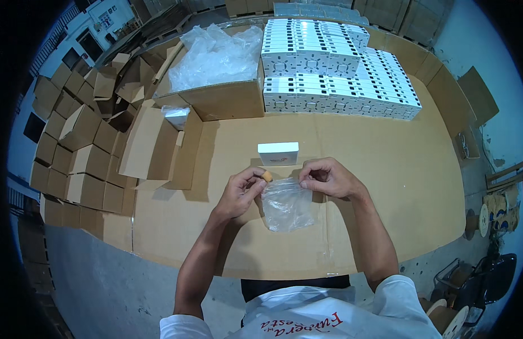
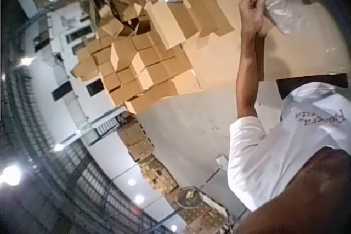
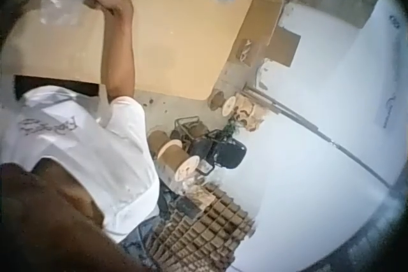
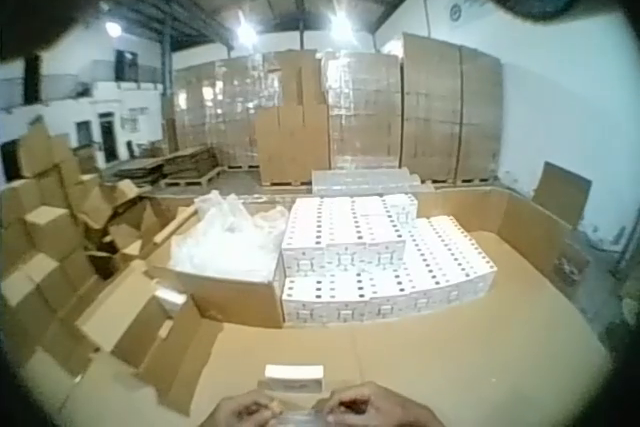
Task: Packing small white boxes and wooden plugs into plastic bags and placing them into larger cardboard shipping boxes.
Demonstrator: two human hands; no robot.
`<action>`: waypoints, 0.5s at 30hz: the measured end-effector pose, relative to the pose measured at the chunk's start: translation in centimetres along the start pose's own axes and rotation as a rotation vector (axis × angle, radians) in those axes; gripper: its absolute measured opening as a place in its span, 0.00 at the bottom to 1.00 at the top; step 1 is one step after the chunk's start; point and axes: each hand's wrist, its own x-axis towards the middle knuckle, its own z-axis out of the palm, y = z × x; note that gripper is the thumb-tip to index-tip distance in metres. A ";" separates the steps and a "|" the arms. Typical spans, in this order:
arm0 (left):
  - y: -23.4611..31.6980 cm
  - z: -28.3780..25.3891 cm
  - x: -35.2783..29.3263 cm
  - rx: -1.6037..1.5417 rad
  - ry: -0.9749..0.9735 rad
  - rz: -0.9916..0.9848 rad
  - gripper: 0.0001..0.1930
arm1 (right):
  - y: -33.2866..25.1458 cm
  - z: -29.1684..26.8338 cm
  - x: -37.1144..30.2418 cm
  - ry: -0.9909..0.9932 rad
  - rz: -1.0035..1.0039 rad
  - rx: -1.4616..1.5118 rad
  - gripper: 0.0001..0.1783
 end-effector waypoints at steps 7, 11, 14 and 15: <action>1.9 0.7 -0.6 -0.218 -0.012 0.021 0.30 | 0.0 1.0 -0.2 0.024 -0.053 -0.006 0.02; 1.7 -0.4 -1.8 -0.206 -0.149 -0.274 0.36 | -1.2 1.7 0.2 0.029 -0.131 -0.075 0.03; 2.1 -0.8 -1.3 0.027 -0.392 -0.271 0.34 | -0.9 2.1 1.0 0.052 -0.252 -0.118 0.03; 2.2 -0.6 -1.4 0.027 -0.389 -0.271 0.34 | -0.8 2.1 1.3 0.073 -0.316 -0.148 0.02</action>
